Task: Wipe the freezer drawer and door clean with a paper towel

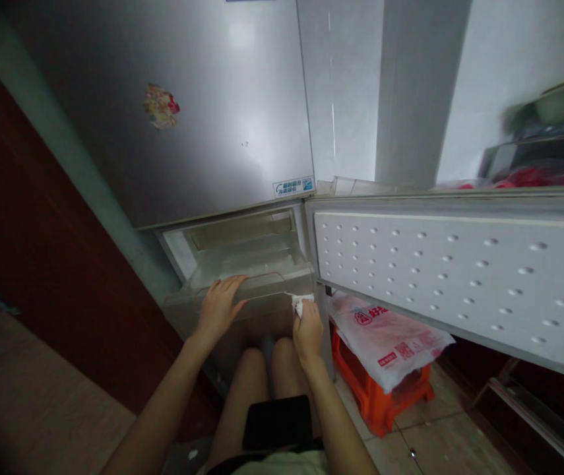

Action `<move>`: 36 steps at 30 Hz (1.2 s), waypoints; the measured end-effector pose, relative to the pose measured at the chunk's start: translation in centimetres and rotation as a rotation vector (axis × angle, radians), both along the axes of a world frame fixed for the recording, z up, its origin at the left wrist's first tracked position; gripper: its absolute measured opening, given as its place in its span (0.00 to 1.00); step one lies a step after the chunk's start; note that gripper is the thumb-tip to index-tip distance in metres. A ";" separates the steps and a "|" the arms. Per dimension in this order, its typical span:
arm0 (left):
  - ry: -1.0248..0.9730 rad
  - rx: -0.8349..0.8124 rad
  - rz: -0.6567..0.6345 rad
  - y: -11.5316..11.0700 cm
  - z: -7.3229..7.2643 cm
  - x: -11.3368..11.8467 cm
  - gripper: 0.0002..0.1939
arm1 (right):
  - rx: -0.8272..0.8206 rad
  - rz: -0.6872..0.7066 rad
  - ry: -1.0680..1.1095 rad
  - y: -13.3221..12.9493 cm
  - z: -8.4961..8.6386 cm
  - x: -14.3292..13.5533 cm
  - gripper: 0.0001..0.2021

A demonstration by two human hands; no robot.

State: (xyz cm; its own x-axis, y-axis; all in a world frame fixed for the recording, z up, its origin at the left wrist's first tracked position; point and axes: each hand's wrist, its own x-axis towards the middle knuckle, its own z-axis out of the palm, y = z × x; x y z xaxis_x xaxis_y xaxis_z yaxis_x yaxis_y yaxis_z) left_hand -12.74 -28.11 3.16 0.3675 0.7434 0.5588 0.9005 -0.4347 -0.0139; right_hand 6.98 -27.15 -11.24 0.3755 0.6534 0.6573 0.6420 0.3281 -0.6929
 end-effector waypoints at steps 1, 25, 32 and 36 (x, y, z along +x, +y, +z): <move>0.001 0.004 -0.001 0.0 0.0 0.0 0.23 | 0.009 -0.002 -0.008 0.2 1.0 0.1 0.14; -0.001 -0.044 0.032 -0.3 0.4 0.3 0.24 | 0.028 -0.050 -0.104 -0.1 -0.5 0.5 0.13; -0.010 -0.038 0.024 -0.2 0.1 0.2 0.24 | 0.089 -0.089 -0.100 1.4 5.1 2.7 0.12; -0.002 -0.015 0.015 -0.1 0.0 0.2 0.24 | 0.078 -0.098 -0.110 1.3 3.6 3.1 0.12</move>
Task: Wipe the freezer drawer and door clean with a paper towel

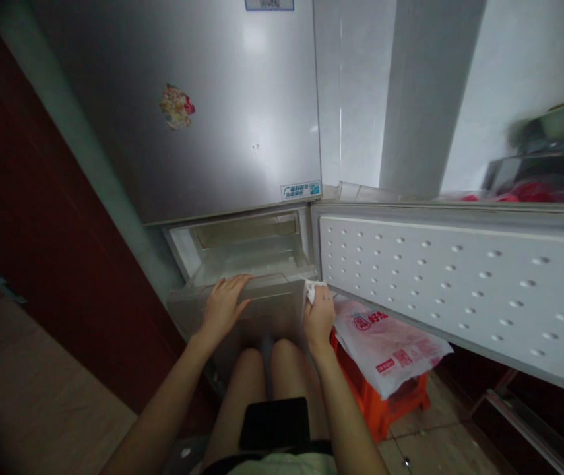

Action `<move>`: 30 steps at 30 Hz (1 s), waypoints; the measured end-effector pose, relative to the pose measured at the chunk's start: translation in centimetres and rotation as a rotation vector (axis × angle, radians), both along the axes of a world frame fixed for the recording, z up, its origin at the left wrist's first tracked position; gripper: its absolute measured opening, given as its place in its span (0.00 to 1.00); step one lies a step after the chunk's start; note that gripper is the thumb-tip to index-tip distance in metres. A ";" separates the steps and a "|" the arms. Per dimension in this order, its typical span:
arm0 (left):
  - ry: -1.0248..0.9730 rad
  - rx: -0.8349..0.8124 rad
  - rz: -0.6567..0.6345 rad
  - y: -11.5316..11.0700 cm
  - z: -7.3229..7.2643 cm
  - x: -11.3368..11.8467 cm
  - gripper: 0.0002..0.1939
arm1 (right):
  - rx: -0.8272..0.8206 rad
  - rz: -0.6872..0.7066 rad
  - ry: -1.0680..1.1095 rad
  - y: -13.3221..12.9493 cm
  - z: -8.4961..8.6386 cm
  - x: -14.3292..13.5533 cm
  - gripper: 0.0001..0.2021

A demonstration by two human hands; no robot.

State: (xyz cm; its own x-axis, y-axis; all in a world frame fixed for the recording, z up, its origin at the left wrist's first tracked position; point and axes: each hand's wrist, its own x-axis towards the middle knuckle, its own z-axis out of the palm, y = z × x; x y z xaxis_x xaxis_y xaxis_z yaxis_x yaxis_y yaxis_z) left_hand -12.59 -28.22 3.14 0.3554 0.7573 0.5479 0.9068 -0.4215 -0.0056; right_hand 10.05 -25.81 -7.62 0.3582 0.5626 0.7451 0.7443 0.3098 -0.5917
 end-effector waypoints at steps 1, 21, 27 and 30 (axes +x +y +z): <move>-0.001 0.003 -0.001 0.0 0.0 0.0 0.24 | -0.005 -0.005 0.002 -0.1 -1.0 0.0 0.12; 0.010 0.005 0.010 0.0 -0.1 0.0 0.25 | -0.017 -0.012 -0.052 0.2 3.6 0.0 0.11; -0.003 -0.008 0.009 -0.1 0.1 0.1 0.25 | -0.042 -0.040 -0.040 -0.4 0.1 -0.2 0.10; -0.008 -0.010 0.005 -0.2 0.1 0.1 0.25 | -0.059 -0.039 -0.024 -0.9 -3.4 -0.6 0.11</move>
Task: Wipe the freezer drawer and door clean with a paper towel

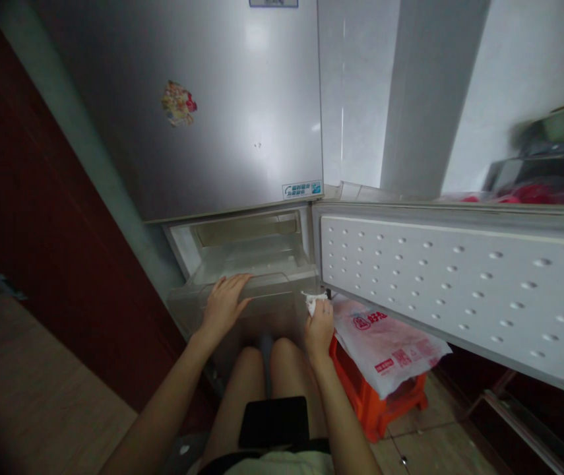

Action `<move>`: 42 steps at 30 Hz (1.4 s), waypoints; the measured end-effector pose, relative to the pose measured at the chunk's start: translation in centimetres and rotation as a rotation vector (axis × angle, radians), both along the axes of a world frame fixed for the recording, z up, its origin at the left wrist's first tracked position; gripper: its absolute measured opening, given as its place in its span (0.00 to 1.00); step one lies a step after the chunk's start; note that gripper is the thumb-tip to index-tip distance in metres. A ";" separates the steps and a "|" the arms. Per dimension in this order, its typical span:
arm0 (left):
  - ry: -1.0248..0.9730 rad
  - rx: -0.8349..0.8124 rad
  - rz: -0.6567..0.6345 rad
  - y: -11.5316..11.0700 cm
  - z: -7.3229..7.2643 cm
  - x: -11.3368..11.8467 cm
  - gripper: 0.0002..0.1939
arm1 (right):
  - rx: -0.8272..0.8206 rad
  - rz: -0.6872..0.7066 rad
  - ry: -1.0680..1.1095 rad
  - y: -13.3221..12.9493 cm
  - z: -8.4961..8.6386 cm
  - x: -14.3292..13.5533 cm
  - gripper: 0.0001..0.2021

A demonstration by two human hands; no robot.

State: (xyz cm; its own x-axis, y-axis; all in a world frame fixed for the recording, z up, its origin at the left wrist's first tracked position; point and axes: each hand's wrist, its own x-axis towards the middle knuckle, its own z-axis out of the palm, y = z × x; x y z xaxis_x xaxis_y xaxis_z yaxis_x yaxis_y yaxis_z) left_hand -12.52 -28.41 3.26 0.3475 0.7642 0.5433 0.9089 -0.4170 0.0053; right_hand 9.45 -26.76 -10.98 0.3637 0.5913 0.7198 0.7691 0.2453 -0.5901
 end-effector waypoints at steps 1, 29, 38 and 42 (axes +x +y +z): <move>-0.001 -0.002 -0.002 0.0 0.0 0.0 0.24 | -0.007 0.005 0.003 -0.2 -1.0 -0.2 0.11; -0.006 -0.004 0.001 0.0 0.1 0.1 0.24 | -0.096 0.033 -0.081 -1.4 -1.9 -3.0 0.17; -0.023 -0.010 0.012 -0.1 0.1 0.1 0.25 | -0.047 0.059 -0.067 -0.9 2.3 -2.8 0.14; -0.014 -0.018 0.012 -0.1 0.1 0.2 0.26 | -0.021 0.077 -0.073 -0.3 4.2 -2.9 0.15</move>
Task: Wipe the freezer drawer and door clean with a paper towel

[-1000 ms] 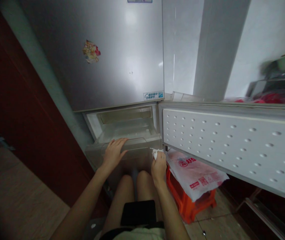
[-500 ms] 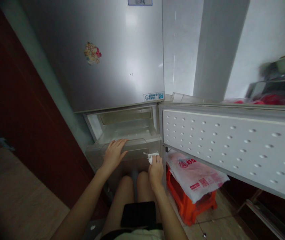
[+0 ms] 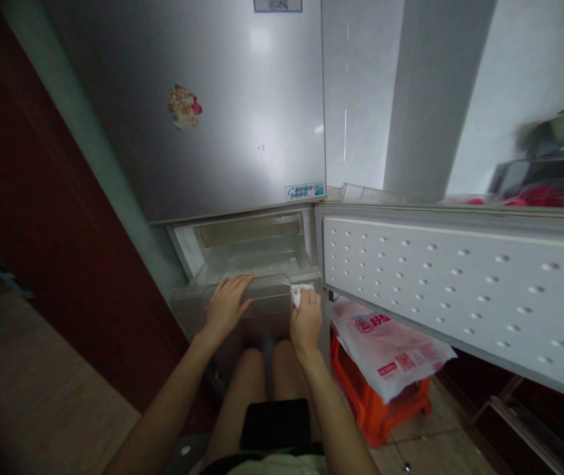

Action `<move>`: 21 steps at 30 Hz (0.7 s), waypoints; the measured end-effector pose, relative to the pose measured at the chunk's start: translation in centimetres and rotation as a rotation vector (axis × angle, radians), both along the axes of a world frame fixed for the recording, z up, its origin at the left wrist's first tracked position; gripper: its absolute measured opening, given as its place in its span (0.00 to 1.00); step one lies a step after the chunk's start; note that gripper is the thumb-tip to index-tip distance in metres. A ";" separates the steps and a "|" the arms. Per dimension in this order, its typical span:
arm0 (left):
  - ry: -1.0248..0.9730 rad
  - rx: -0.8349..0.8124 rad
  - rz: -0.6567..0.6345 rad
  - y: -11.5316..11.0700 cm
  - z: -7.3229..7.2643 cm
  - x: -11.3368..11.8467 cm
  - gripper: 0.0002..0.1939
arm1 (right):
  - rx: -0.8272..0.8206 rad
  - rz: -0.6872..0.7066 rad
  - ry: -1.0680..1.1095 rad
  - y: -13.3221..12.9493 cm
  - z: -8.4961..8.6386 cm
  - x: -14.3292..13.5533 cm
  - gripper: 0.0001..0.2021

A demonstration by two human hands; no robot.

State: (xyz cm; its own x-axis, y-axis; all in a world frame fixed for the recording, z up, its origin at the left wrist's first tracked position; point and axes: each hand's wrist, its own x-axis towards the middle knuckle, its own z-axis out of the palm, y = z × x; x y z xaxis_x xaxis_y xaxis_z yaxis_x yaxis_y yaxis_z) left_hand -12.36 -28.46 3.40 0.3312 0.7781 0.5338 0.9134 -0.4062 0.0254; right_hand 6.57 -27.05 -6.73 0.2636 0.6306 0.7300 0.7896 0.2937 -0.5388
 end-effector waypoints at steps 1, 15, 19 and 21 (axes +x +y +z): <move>0.001 -0.003 0.000 0.0 0.0 0.0 0.26 | 0.000 0.000 -0.003 0.0 -0.1 -0.1 0.16; 0.003 0.003 0.002 0.0 -0.1 0.0 0.25 | -0.039 -0.012 -0.002 -0.9 -5.3 -0.3 0.17; -0.003 0.001 0.009 0.0 0.0 0.0 0.25 | -0.029 0.006 -0.002 -0.4 -2.0 -0.2 0.15; 0.001 0.007 0.012 0.1 -0.1 0.0 0.25 | -0.026 0.014 -0.004 -0.3 -0.9 -0.1 0.14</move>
State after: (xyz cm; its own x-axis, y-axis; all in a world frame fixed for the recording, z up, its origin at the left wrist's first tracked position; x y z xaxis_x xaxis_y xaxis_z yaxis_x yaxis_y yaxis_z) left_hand -12.31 -28.35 3.34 0.3229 0.7781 0.5389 0.9181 -0.3957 0.0213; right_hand 6.44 -27.40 -7.60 0.2512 0.6531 0.7144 0.7877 0.2909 -0.5430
